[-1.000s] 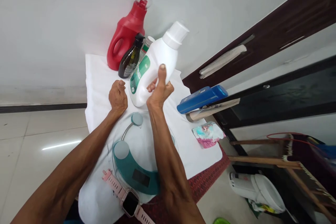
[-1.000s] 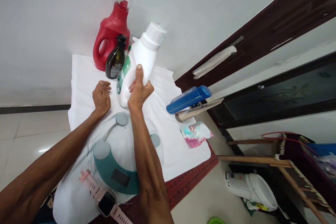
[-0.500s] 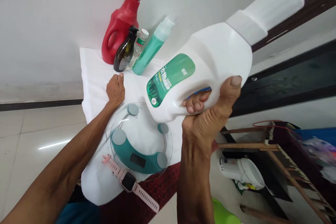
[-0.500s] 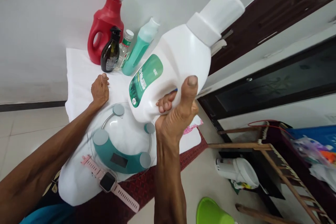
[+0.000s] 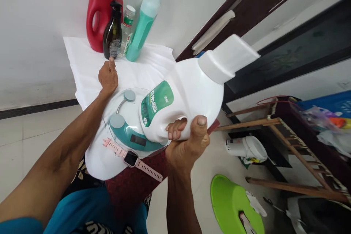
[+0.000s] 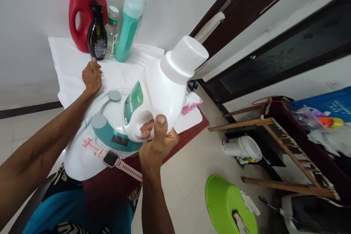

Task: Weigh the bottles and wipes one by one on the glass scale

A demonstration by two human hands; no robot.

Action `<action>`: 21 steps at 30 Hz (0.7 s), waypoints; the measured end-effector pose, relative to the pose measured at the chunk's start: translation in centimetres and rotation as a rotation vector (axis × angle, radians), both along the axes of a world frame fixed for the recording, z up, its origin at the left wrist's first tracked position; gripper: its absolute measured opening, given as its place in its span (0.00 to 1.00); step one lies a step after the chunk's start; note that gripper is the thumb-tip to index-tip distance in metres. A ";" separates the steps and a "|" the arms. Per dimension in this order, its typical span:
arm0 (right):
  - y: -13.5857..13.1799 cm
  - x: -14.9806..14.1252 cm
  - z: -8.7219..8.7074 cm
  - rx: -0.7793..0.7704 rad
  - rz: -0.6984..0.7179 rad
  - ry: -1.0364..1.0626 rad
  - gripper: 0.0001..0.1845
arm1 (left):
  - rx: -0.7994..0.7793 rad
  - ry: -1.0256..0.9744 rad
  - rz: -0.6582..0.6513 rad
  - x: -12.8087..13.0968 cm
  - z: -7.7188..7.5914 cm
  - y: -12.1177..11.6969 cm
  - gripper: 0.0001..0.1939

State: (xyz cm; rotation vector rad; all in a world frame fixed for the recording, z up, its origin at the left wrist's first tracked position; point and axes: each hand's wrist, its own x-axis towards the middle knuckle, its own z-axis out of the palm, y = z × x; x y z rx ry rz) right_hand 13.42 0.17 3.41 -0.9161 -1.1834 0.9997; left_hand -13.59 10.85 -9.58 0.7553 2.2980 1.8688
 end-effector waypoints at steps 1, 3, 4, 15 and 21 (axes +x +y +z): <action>-0.2 0.0 -0.1 0.003 0.008 -0.007 0.31 | -0.019 0.006 0.005 0.0 0.1 0.0 0.33; -0.5 0.3 -0.4 0.017 0.037 -0.040 0.30 | -0.044 -0.004 0.006 -0.1 0.3 0.0 0.34; -0.6 0.7 -0.6 0.036 0.050 -0.068 0.30 | -0.043 -0.021 0.003 -0.1 0.5 -0.1 0.34; -2.0 6.9 -1.6 0.138 -0.183 -0.132 0.19 | -0.155 -0.015 0.009 0.5 1.7 -0.3 0.42; -1.5 4.0 0.4 0.003 0.237 -0.126 0.19 | -0.234 -0.211 -0.094 -0.6 5.2 0.2 0.36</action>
